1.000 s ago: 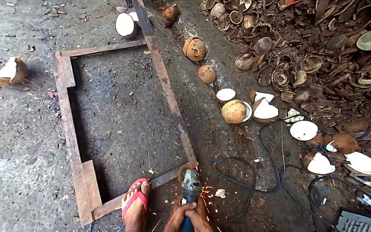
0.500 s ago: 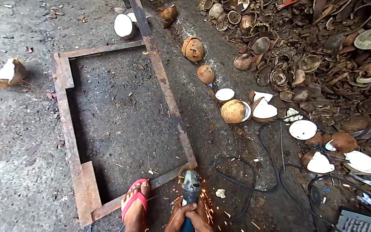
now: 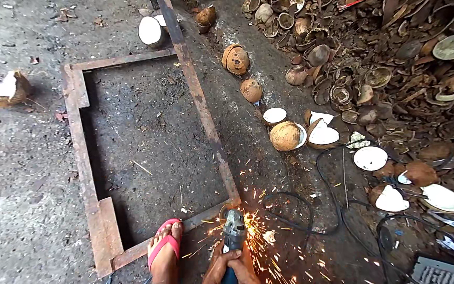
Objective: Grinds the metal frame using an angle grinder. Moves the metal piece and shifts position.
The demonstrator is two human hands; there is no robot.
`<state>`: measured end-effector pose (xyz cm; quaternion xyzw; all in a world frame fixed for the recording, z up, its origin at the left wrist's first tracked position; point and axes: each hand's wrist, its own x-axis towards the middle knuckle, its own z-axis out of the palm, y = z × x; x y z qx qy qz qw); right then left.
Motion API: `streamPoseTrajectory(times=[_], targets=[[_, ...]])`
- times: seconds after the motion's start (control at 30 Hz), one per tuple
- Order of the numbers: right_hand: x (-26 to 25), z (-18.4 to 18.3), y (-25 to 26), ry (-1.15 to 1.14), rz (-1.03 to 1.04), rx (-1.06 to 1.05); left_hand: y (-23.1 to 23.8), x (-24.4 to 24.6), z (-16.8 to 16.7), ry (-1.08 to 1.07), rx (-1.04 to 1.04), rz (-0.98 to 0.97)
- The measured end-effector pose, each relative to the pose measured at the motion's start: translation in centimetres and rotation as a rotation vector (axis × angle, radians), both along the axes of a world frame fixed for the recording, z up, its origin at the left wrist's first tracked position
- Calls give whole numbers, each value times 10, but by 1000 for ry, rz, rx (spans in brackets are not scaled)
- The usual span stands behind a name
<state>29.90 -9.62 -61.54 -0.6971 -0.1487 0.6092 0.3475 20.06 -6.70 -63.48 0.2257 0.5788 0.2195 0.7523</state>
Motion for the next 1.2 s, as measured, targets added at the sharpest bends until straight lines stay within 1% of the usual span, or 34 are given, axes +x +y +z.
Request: streamPoseTrajectory(times=[0.1, 0.33, 0.47, 0.63, 0.8, 0.9, 1.1, 1.2], targets=[[0, -3, 1, -19, -14, 37, -1, 0, 0, -3, 7, 12], [0, -2, 4, -13, 27, -19, 3, -1, 4, -23, -13, 30], [-1, 10, 9, 44, 54, -100, 7, -1, 9, -23, -20, 35], [-4, 13, 15, -3, 48, -67, 14, -3, 14, -10, -17, 23], [-5, 11, 17, -6, 10, -15, 15, -5, 10, -14, -14, 18], [-6, 12, 18, 14, -4, -7, 17, -5, 11, -20, -20, 15], [-7, 11, 20, -29, -5, 11, 20, -6, 14, -26, -23, 29], [-7, 15, 23, -2, -13, 24, 22, -6, 16, -11, -32, 21]])
